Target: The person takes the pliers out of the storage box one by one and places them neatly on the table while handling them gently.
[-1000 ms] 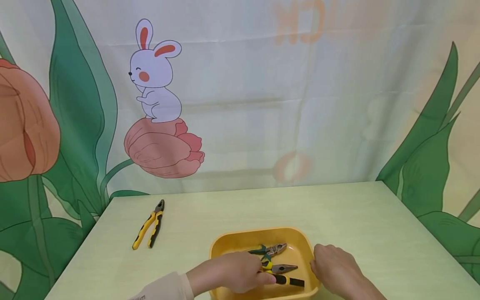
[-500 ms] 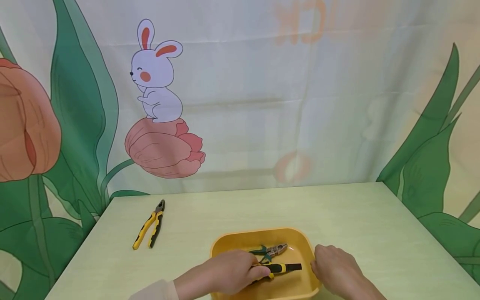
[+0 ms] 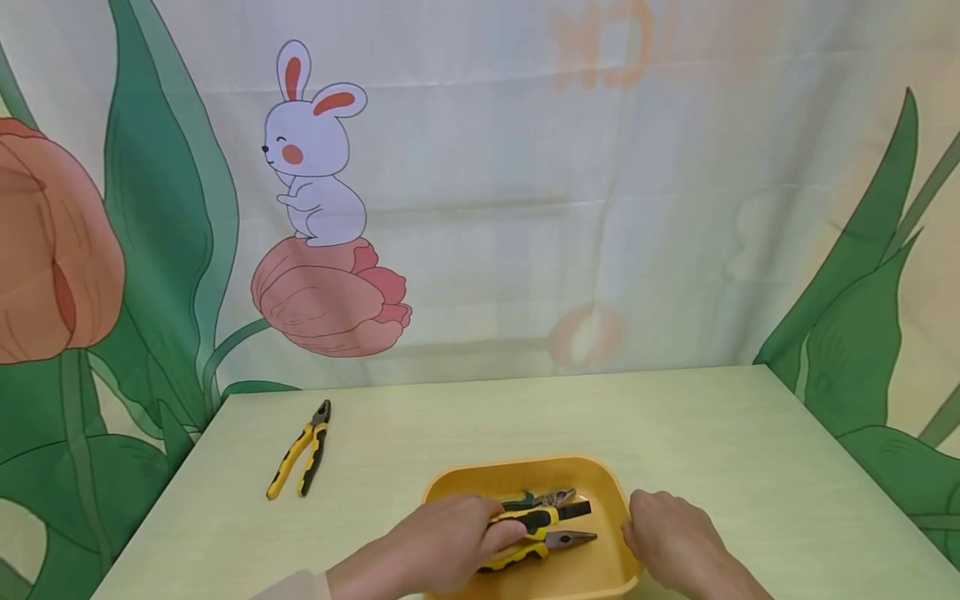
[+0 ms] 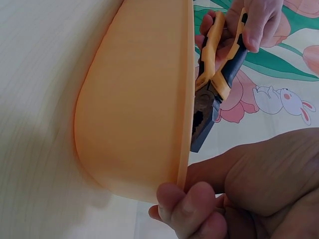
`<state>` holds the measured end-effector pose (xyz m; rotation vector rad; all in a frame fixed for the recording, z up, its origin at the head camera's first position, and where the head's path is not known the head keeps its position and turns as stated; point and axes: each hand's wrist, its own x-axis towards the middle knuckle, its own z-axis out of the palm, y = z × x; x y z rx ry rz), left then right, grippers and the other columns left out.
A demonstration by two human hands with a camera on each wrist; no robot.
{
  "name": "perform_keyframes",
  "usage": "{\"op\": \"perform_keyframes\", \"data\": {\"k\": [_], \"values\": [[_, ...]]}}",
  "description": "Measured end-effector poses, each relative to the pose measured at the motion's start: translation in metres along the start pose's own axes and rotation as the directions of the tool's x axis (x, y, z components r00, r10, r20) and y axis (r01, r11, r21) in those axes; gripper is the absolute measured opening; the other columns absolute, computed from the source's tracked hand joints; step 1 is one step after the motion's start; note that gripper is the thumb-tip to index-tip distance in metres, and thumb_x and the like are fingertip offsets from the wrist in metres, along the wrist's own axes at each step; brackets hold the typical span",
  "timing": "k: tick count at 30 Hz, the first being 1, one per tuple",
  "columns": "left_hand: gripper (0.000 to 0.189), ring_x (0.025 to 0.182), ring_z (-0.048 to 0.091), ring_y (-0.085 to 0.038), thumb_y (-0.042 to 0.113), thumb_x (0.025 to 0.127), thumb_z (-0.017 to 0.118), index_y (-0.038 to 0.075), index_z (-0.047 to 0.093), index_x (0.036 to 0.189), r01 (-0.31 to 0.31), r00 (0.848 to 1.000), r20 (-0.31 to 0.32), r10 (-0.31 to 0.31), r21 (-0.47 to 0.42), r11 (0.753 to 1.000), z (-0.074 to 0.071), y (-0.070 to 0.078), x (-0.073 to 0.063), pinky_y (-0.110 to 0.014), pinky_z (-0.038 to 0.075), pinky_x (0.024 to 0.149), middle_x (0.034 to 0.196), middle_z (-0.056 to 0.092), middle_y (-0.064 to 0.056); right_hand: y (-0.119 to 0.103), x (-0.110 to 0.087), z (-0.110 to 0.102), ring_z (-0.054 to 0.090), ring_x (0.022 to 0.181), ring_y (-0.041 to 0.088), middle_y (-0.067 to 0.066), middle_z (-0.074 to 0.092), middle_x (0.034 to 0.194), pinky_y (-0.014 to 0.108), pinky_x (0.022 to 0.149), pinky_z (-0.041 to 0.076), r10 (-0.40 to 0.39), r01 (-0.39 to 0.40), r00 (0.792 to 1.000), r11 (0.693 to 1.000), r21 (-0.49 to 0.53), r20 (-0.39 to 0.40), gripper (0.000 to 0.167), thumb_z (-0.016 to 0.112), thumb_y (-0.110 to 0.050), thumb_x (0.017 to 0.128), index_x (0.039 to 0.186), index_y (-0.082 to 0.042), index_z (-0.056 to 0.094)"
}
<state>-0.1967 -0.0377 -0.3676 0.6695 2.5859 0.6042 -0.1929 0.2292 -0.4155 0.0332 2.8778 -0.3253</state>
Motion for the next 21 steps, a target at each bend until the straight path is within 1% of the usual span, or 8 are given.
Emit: {"op": "perform_keyframes", "data": {"k": [3, 6, 10, 13, 14, 18, 21], "values": [[0.040, 0.064, 0.048, -0.014, 0.052, 0.106, 0.052, 0.016, 0.064, 0.094, 0.019, 1.000, -0.019, -0.018, 0.014, 1.000, -0.002, -0.001, 0.000, -0.032, 0.041, 0.063, 0.071, 0.050, 0.002, -0.001, 0.000, -0.001, 0.046, 0.054, 0.015, 0.003, 0.051, 0.064, 0.027, 0.053, 0.038, 0.012, -0.012, 1.000, 1.000, -0.009, 0.006, 0.025, 0.065, -0.011, 0.098, 0.074, -0.008, 0.056], [0.043, 0.071, 0.052, -0.014, 0.055, 0.105, 0.052, 0.014, 0.066, 0.104, 0.029, 0.999, -0.039, -0.027, 0.045, 0.999, -0.004, 0.000, -0.001, -0.034, 0.044, 0.068, 0.079, 0.055, 0.004, -0.002, 0.000, -0.001, 0.048, 0.056, 0.016, 0.003, 0.053, 0.065, 0.029, 0.054, 0.040, 0.014, -0.014, 1.000, 1.000, -0.013, 0.004, 0.025, 0.065, -0.012, 0.098, 0.075, -0.008, 0.056], [0.051, 0.084, 0.056, -0.014, 0.056, 0.104, 0.052, 0.010, 0.068, 0.119, 0.005, 0.997, -0.078, 0.002, 0.090, 0.996, -0.007, -0.001, -0.005, -0.038, 0.049, 0.077, 0.093, 0.061, 0.005, -0.002, -0.001, -0.002, 0.047, 0.056, 0.016, 0.003, 0.052, 0.064, 0.029, 0.054, 0.040, 0.003, -0.003, 1.000, 1.000, -0.010, -0.004, 0.026, 0.065, -0.012, 0.098, 0.075, -0.008, 0.055], [0.052, 0.088, 0.057, -0.014, 0.055, 0.104, 0.054, 0.008, 0.068, 0.121, -0.010, 0.994, -0.111, 0.022, 0.105, 0.994, -0.009, -0.002, -0.009, -0.041, 0.050, 0.079, 0.098, 0.063, 0.004, -0.002, -0.003, -0.003, 0.044, 0.054, 0.015, 0.002, 0.050, 0.063, 0.029, 0.053, 0.038, -0.015, 0.015, 1.000, 1.000, -0.002, -0.019, 0.027, 0.065, -0.011, 0.098, 0.073, -0.008, 0.054], [0.052, 0.087, 0.056, -0.014, 0.055, 0.104, 0.054, 0.008, 0.068, 0.120, -0.009, 0.993, -0.120, 0.022, 0.105, 0.994, -0.010, -0.002, -0.009, -0.041, 0.050, 0.078, 0.096, 0.062, 0.004, -0.001, -0.004, -0.003, 0.044, 0.054, 0.015, 0.002, 0.050, 0.063, 0.029, 0.053, 0.037, -0.021, 0.021, 0.999, 1.000, -0.001, -0.024, 0.027, 0.065, -0.010, 0.097, 0.073, -0.008, 0.054], [0.053, 0.088, 0.055, -0.015, 0.056, 0.103, 0.055, 0.008, 0.068, 0.122, 0.024, 0.991, -0.132, -0.011, 0.101, 0.995, -0.013, -0.003, -0.011, -0.043, 0.050, 0.080, 0.100, 0.063, 0.002, -0.001, -0.005, -0.003, 0.041, 0.053, 0.015, 0.002, 0.048, 0.062, 0.028, 0.052, 0.036, -0.034, 0.035, 0.999, 0.999, 0.005, -0.033, 0.027, 0.064, -0.010, 0.097, 0.072, -0.009, 0.054], [0.056, 0.092, 0.057, -0.017, 0.057, 0.102, 0.055, 0.008, 0.068, 0.125, 0.045, 0.991, -0.129, -0.032, 0.098, 0.994, -0.015, -0.004, -0.011, -0.046, 0.051, 0.085, 0.108, 0.065, 0.000, 0.000, -0.005, -0.003, 0.039, 0.053, 0.015, 0.001, 0.046, 0.062, 0.028, 0.051, 0.034, -0.039, 0.039, 0.999, 0.999, 0.005, -0.032, 0.028, 0.063, -0.009, 0.097, 0.071, -0.009, 0.053]]}}
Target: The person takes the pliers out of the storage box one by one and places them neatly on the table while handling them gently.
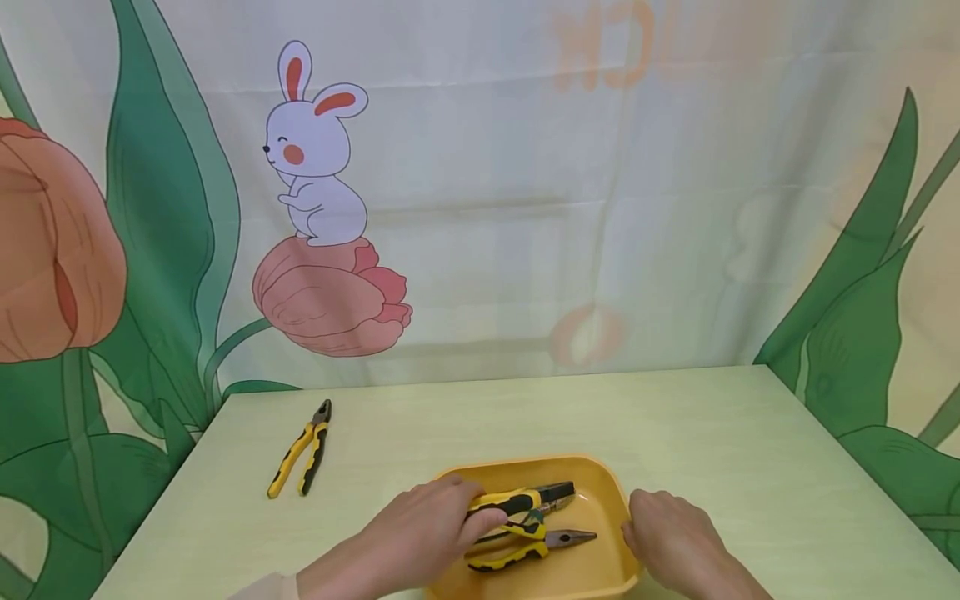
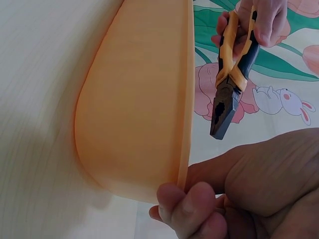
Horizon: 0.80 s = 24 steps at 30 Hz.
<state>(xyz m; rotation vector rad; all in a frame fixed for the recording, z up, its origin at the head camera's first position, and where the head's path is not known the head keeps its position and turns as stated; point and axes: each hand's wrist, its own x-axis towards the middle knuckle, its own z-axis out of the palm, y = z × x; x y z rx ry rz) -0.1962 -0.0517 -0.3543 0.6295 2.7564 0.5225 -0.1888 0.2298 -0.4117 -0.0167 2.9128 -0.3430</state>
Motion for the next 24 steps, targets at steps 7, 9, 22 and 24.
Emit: {"op": "perform_keyframes", "data": {"k": [7, 9, 22, 24], "values": [[0.058, 0.097, 0.061, -0.020, 0.057, 0.103, 0.054, 0.006, 0.067, 0.128, 0.000, 1.000, 0.001, -0.001, 0.015, 1.000, -0.0014, -0.0021, -0.0027, -0.048, 0.052, 0.090, 0.116, 0.066, -0.004, 0.0006, -0.0028, 0.0003, 0.037, 0.052, 0.014, 0.001, 0.044, 0.060, 0.027, 0.050, 0.033, -0.023, 0.024, 0.999, 1.000, 0.006, -0.032, 0.029, 0.063, -0.007, 0.095, 0.068, -0.009, 0.052], [0.058, 0.094, 0.060, -0.019, 0.056, 0.103, 0.054, 0.006, 0.067, 0.129, 0.001, 1.000, -0.002, -0.001, 0.020, 1.000, -0.0018, -0.0021, -0.0033, -0.047, 0.053, 0.089, 0.115, 0.065, -0.004, 0.0008, -0.0035, 0.0006, 0.037, 0.052, 0.014, 0.001, 0.044, 0.060, 0.027, 0.050, 0.033, -0.032, 0.032, 0.999, 0.999, 0.007, -0.044, 0.029, 0.063, -0.006, 0.095, 0.068, -0.009, 0.052], [0.060, 0.087, 0.056, -0.016, 0.058, 0.102, 0.054, 0.005, 0.066, 0.129, 0.000, 0.999, -0.046, 0.002, 0.027, 1.000, -0.0028, -0.0054, -0.0047, -0.044, 0.052, 0.084, 0.107, 0.063, -0.003, -0.0009, -0.0002, 0.0008, 0.039, 0.052, 0.015, 0.001, 0.046, 0.061, 0.028, 0.051, 0.035, 0.001, -0.001, 1.000, 1.000, -0.016, -0.013, 0.029, 0.063, -0.008, 0.096, 0.068, -0.009, 0.053], [0.060, 0.084, 0.055, -0.016, 0.058, 0.103, 0.054, 0.005, 0.066, 0.128, 0.001, 0.999, -0.054, 0.001, 0.025, 1.000, -0.0030, -0.0068, -0.0051, -0.043, 0.052, 0.081, 0.102, 0.061, -0.001, -0.0010, -0.0001, 0.0010, 0.039, 0.052, 0.015, 0.001, 0.046, 0.061, 0.028, 0.051, 0.036, 0.007, -0.007, 1.000, 1.000, -0.012, -0.010, 0.030, 0.063, -0.008, 0.096, 0.068, -0.009, 0.053]]}}
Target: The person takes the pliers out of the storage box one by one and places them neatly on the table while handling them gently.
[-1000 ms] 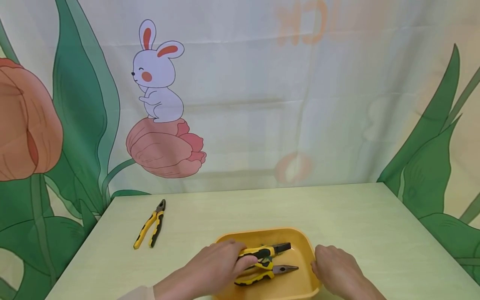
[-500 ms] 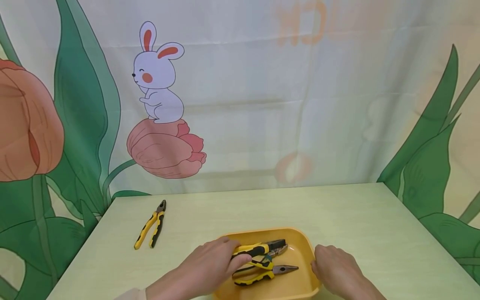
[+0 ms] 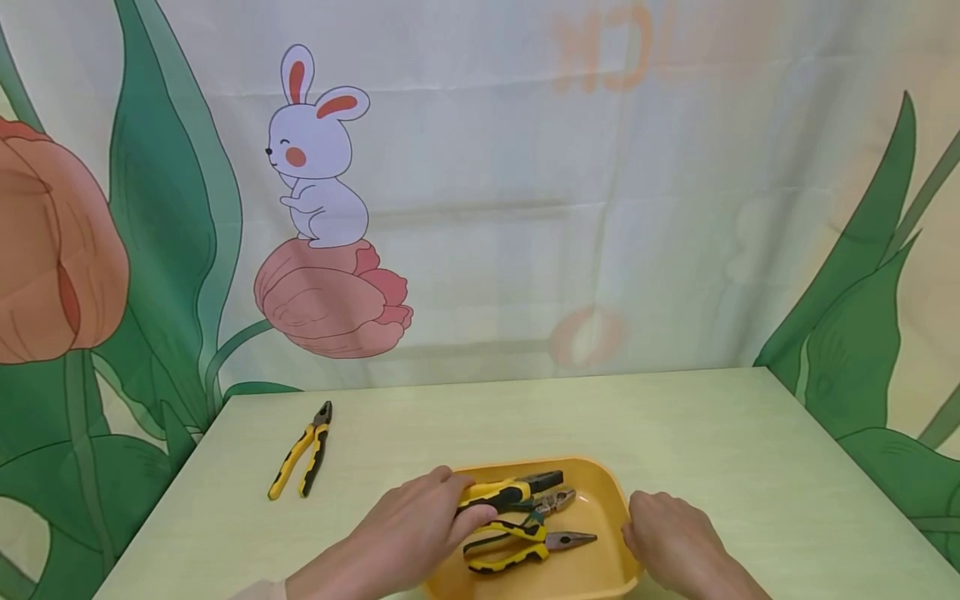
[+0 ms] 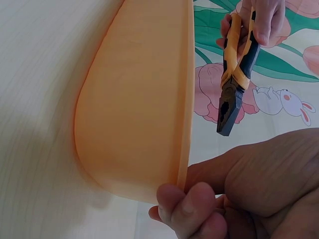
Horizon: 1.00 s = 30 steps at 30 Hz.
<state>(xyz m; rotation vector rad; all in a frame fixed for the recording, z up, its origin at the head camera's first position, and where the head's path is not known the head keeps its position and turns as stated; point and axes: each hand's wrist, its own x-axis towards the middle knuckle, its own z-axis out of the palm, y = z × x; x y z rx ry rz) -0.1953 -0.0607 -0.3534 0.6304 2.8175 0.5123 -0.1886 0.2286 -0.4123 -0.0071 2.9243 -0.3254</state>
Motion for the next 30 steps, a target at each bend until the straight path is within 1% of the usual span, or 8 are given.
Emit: {"op": "perform_keyframes", "data": {"k": [4, 8, 11, 16, 20, 24, 30], "values": [[0.059, 0.080, 0.052, -0.016, 0.056, 0.103, 0.054, 0.005, 0.066, 0.128, 0.001, 1.000, -0.015, -0.001, 0.005, 1.000, 0.000, -0.003, -0.001, -0.042, 0.050, 0.077, 0.097, 0.058, 0.000, -0.001, 0.000, 0.000, 0.041, 0.053, 0.015, 0.001, 0.047, 0.061, 0.029, 0.052, 0.038, 0.010, -0.010, 1.000, 1.000, 0.004, 0.008, 0.030, 0.064, -0.009, 0.096, 0.069, -0.009, 0.053], [0.061, 0.083, 0.054, -0.016, 0.056, 0.103, 0.054, 0.004, 0.065, 0.131, 0.007, 0.999, -0.033, -0.006, 0.019, 1.000, -0.001, -0.007, -0.001, -0.043, 0.052, 0.080, 0.100, 0.060, -0.002, -0.002, 0.001, 0.001, 0.042, 0.054, 0.015, 0.002, 0.048, 0.062, 0.028, 0.053, 0.039, 0.019, -0.019, 1.000, 1.000, 0.005, 0.012, 0.029, 0.064, -0.009, 0.096, 0.070, -0.008, 0.053], [0.061, 0.086, 0.057, -0.016, 0.055, 0.103, 0.055, 0.003, 0.065, 0.131, 0.000, 0.998, -0.062, 0.002, 0.021, 1.000, -0.001, -0.010, -0.002, -0.045, 0.054, 0.082, 0.104, 0.062, -0.003, -0.003, 0.001, 0.000, 0.043, 0.054, 0.015, 0.002, 0.049, 0.062, 0.028, 0.053, 0.039, 0.031, -0.031, 0.999, 1.000, 0.000, 0.020, 0.029, 0.064, -0.009, 0.097, 0.070, -0.009, 0.053], [0.058, 0.085, 0.058, -0.016, 0.053, 0.104, 0.055, 0.002, 0.065, 0.129, -0.016, 0.994, -0.106, 0.018, 0.016, 1.000, -0.001, -0.016, -0.005, -0.045, 0.054, 0.080, 0.104, 0.063, -0.004, -0.003, 0.002, 0.000, 0.045, 0.055, 0.015, 0.003, 0.051, 0.064, 0.028, 0.054, 0.040, 0.034, -0.034, 0.999, 0.999, -0.006, 0.025, 0.028, 0.064, -0.010, 0.098, 0.072, -0.009, 0.054], [0.060, 0.084, 0.056, -0.016, 0.056, 0.103, 0.053, 0.004, 0.064, 0.131, 0.001, 0.993, -0.115, 0.001, 0.016, 1.000, -0.003, -0.019, -0.005, -0.044, 0.054, 0.080, 0.104, 0.063, -0.004, -0.003, 0.002, 0.000, 0.045, 0.055, 0.016, 0.003, 0.051, 0.064, 0.029, 0.054, 0.040, 0.035, -0.035, 0.999, 0.999, -0.003, 0.029, 0.028, 0.064, -0.010, 0.098, 0.072, -0.009, 0.054], [0.058, 0.083, 0.056, -0.017, 0.054, 0.104, 0.054, 0.004, 0.065, 0.130, 0.024, 0.990, -0.136, -0.021, 0.021, 0.999, -0.005, -0.023, -0.006, -0.045, 0.054, 0.080, 0.103, 0.062, -0.004, -0.002, 0.003, 0.001, 0.045, 0.055, 0.016, 0.003, 0.051, 0.064, 0.029, 0.054, 0.040, 0.037, -0.037, 0.999, 0.999, 0.000, 0.031, 0.028, 0.064, -0.010, 0.098, 0.072, -0.008, 0.054], [0.057, 0.093, 0.061, -0.019, 0.053, 0.104, 0.054, 0.005, 0.064, 0.132, 0.058, 0.982, -0.179, -0.054, 0.017, 0.998, -0.007, -0.029, -0.009, -0.048, 0.055, 0.085, 0.110, 0.064, -0.005, -0.001, 0.004, 0.002, 0.046, 0.056, 0.016, 0.002, 0.051, 0.064, 0.029, 0.055, 0.041, 0.040, -0.040, 0.999, 0.999, -0.006, 0.030, 0.028, 0.065, -0.010, 0.097, 0.072, -0.009, 0.054]]}}
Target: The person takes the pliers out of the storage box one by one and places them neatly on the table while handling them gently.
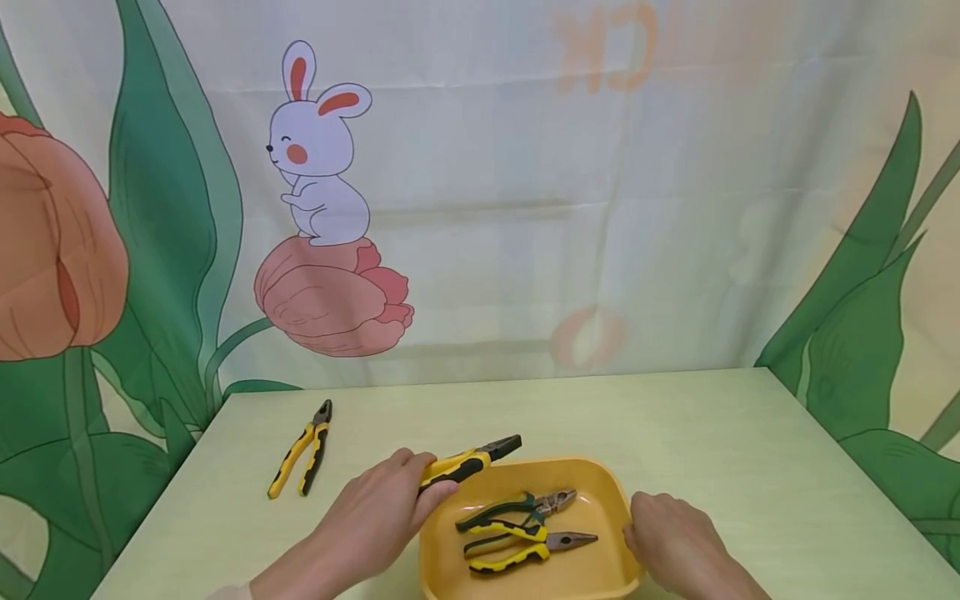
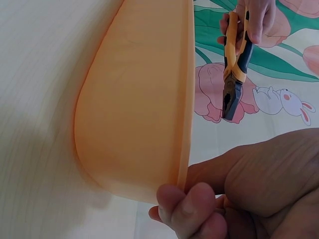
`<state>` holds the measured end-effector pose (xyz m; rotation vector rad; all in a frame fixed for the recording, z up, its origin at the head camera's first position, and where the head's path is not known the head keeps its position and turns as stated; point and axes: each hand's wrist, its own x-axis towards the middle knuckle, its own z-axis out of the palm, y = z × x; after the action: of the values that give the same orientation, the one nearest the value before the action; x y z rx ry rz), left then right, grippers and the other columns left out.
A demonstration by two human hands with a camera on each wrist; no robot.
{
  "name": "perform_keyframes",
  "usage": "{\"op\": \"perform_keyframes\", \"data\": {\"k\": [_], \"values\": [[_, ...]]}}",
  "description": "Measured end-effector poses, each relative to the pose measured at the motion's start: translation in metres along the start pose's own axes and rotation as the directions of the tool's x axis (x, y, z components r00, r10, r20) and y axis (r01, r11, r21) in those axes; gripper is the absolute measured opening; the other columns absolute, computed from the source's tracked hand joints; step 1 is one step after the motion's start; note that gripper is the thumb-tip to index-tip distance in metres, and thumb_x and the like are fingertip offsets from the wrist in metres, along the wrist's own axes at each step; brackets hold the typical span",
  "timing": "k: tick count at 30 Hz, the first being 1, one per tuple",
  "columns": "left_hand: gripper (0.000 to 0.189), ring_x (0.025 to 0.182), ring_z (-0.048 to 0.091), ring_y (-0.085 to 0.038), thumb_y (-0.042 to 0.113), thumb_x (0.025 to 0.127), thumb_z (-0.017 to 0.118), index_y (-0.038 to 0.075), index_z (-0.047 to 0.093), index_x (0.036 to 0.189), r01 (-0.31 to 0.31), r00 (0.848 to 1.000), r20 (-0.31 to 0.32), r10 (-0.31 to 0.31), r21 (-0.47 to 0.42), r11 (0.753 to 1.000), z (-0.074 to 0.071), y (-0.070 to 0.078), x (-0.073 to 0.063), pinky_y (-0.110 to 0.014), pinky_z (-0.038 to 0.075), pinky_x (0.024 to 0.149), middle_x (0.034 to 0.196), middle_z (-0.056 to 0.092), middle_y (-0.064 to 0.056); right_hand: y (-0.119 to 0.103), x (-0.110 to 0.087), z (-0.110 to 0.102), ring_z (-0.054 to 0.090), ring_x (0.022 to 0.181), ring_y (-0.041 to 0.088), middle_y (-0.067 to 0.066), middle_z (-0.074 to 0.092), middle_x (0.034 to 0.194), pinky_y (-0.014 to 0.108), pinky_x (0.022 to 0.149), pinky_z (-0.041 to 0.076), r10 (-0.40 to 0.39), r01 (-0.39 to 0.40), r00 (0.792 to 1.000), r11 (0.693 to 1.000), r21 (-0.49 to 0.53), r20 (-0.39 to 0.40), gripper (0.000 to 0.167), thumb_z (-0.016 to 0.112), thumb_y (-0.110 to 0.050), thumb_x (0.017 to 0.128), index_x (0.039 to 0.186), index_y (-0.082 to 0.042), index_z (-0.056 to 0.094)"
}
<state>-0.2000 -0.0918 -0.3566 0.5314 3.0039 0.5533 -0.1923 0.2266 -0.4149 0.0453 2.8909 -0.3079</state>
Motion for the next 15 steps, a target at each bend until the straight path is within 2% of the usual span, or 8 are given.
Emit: {"op": "perform_keyframes", "data": {"k": [4, 9, 15], "values": [[0.057, 0.093, 0.061, -0.019, 0.053, 0.104, 0.054, 0.005, 0.064, 0.133, 0.041, 0.999, -0.009, -0.041, -0.002, 0.999, -0.001, -0.004, 0.001, -0.048, 0.055, 0.087, 0.112, 0.064, -0.005, -0.001, 0.000, 0.000, 0.046, 0.055, 0.016, 0.002, 0.050, 0.063, 0.029, 0.055, 0.040, 0.011, -0.011, 1.000, 1.000, -0.003, 0.007, 0.028, 0.064, -0.010, 0.097, 0.071, -0.009, 0.055], [0.058, 0.084, 0.057, -0.017, 0.053, 0.103, 0.056, 0.005, 0.064, 0.134, 0.088, 0.996, -0.021, -0.087, 0.031, 0.996, -0.002, -0.009, 0.003, -0.044, 0.056, 0.083, 0.106, 0.063, -0.005, -0.003, 0.001, -0.001, 0.047, 0.056, 0.016, 0.002, 0.051, 0.064, 0.029, 0.055, 0.041, 0.023, -0.022, 0.999, 1.000, -0.011, 0.022, 0.028, 0.065, -0.012, 0.098, 0.072, -0.009, 0.055], [0.055, 0.079, 0.054, -0.017, 0.049, 0.103, 0.059, 0.003, 0.064, 0.132, 0.106, 0.993, -0.061, -0.103, 0.052, 0.993, -0.002, -0.019, 0.003, -0.041, 0.056, 0.078, 0.099, 0.060, -0.005, -0.004, 0.000, -0.003, 0.048, 0.057, 0.016, 0.002, 0.053, 0.065, 0.029, 0.056, 0.042, 0.024, -0.024, 0.999, 1.000, -0.017, 0.024, 0.028, 0.066, -0.013, 0.099, 0.073, -0.009, 0.055]]}}
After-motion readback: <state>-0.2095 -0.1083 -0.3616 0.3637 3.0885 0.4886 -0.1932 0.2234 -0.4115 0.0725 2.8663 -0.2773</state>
